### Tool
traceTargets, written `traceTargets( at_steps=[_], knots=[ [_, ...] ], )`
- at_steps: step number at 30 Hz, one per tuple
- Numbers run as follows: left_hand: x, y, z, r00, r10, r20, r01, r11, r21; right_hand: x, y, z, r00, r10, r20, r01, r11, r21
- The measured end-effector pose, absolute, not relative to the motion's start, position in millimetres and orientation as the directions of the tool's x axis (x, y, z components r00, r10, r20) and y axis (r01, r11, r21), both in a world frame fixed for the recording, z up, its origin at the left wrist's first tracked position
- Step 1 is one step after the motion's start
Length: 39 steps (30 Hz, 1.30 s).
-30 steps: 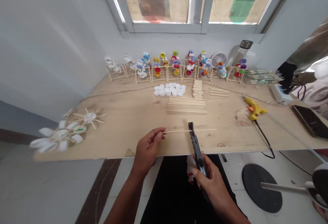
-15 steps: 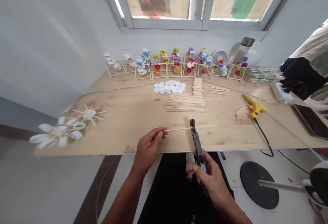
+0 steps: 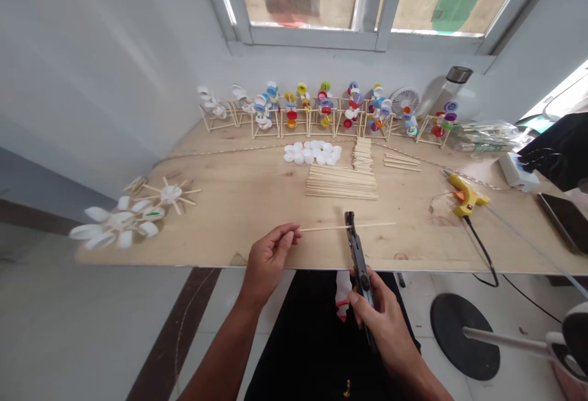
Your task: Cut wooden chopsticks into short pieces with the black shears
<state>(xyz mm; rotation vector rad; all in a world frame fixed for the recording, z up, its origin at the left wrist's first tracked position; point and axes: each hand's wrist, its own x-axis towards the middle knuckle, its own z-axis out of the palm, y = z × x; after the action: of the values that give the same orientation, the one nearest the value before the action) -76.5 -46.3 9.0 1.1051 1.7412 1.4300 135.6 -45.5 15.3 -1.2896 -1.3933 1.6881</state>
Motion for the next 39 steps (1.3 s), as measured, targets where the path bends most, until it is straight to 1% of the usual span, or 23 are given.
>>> traceTargets(
  at_steps=[4,5,7,10,13,16,20,24,27,30,34,39],
  knots=[
    [-76.9,-47.7,10.6,-0.463,0.884,0.066,0.254,0.061,0.965,135.8,-45.9,15.6,-0.346,0.885,-0.311,0.144,-0.278,-0.95],
    [-76.6,-48.3,12.4,-0.466,0.881,0.085,0.289,0.06,0.955,135.9,-45.7,16.0,-0.347,0.885,-0.309,0.144,-0.275,-0.95],
    [-75.0,-49.5,17.6,-0.466,0.87,0.165,0.416,0.05,0.908,135.7,-45.0,17.4,-0.35,0.887,-0.3,0.144,-0.265,-0.953],
    [-70.3,-49.3,27.0,-0.383,0.848,0.368,0.666,-0.023,0.746,134.9,-44.3,20.2,-0.356,0.888,-0.292,0.147,-0.256,-0.956],
    [-62.8,-44.3,34.9,-0.205,0.837,0.508,0.821,-0.136,0.555,134.1,-45.4,21.9,-0.362,0.884,-0.297,0.15,-0.259,-0.954],
    [-53.4,-35.2,40.4,-0.042,0.838,0.544,0.883,-0.224,0.413,134.1,-47.5,21.9,-0.36,0.885,-0.295,0.153,-0.256,-0.954],
    [-40.5,-22.8,45.4,0.084,0.868,0.489,0.917,-0.26,0.304,135.7,-49.5,19.9,-0.355,0.887,-0.295,0.176,-0.246,-0.953],
    [-31.1,-15.2,46.9,0.116,0.922,0.369,0.939,-0.223,0.263,137.0,-50.4,17.4,-0.357,0.887,-0.292,0.2,-0.232,-0.952],
    [-27.6,-12.4,45.4,0.104,0.942,0.318,0.948,-0.191,0.254,136.8,-50.8,17.1,-0.362,0.887,-0.288,0.204,-0.226,-0.952],
    [-27.0,-10.8,41.8,0.106,0.944,0.312,0.946,-0.192,0.26,136.4,-51.0,17.9,-0.369,0.884,-0.286,0.207,-0.222,-0.953],
    [-28.9,-9.5,36.1,0.113,0.948,0.299,0.932,-0.205,0.299,136.7,-51.6,17.6,-0.38,0.878,-0.29,0.21,-0.224,-0.952],
    [-32.6,-8.3,32.2,0.155,0.936,0.316,0.914,-0.257,0.314,137.7,-51.5,14.9,-0.387,0.877,-0.284,0.213,-0.215,-0.953]
  ],
)
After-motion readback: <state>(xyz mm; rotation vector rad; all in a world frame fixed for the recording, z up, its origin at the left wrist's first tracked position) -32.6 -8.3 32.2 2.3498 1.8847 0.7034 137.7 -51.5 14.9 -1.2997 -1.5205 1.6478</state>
